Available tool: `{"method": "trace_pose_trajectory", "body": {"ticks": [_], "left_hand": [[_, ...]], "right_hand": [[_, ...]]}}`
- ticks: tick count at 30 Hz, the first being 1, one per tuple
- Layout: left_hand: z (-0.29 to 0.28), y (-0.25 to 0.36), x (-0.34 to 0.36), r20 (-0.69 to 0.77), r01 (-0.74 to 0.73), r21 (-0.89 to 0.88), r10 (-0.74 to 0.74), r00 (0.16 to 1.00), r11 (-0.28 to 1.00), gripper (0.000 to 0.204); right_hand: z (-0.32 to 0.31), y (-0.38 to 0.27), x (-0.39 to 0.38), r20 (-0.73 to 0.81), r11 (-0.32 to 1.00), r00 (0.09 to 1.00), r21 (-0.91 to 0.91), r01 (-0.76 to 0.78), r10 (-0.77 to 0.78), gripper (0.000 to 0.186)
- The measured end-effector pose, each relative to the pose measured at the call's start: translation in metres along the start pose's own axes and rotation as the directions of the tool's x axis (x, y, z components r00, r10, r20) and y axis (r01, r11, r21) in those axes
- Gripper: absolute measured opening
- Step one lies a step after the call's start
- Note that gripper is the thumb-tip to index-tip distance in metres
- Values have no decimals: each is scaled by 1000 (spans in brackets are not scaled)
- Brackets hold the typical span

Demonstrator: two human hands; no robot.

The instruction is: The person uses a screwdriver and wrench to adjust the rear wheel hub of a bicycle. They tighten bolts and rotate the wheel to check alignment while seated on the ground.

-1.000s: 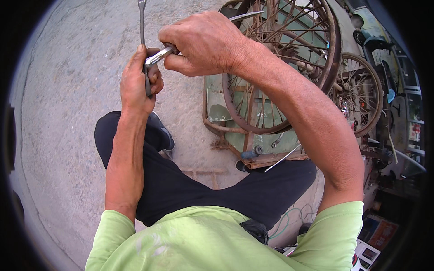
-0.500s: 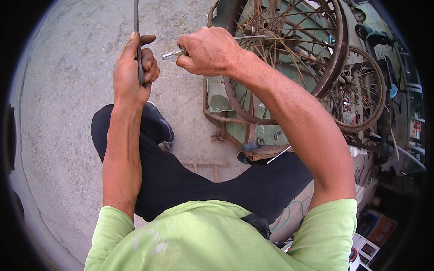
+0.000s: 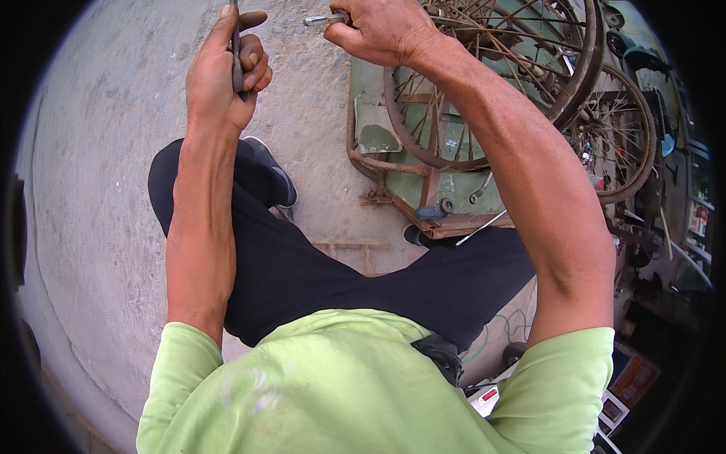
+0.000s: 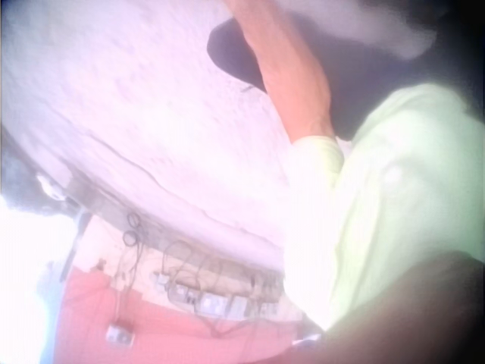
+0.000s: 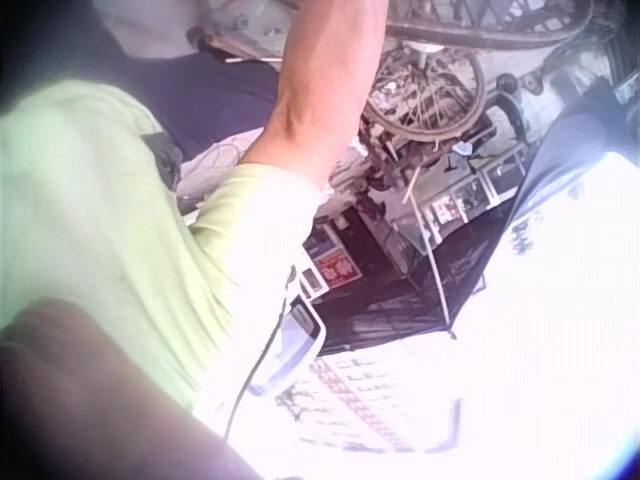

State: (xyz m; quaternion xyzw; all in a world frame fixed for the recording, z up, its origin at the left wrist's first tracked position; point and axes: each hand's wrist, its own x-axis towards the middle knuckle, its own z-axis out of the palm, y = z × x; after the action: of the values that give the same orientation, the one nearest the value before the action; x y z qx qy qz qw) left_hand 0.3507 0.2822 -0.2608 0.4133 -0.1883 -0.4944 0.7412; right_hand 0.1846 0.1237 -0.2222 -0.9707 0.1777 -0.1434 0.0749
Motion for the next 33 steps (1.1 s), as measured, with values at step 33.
{"method": "trace_pose_trajectory", "body": {"ticks": [33], "left_hand": [[16, -32, -42, -9, -6, 191, 8, 1000, 982, 43]], "right_hand": [[12, 16, 12, 18, 988, 999, -147, -45, 48, 35]]}}
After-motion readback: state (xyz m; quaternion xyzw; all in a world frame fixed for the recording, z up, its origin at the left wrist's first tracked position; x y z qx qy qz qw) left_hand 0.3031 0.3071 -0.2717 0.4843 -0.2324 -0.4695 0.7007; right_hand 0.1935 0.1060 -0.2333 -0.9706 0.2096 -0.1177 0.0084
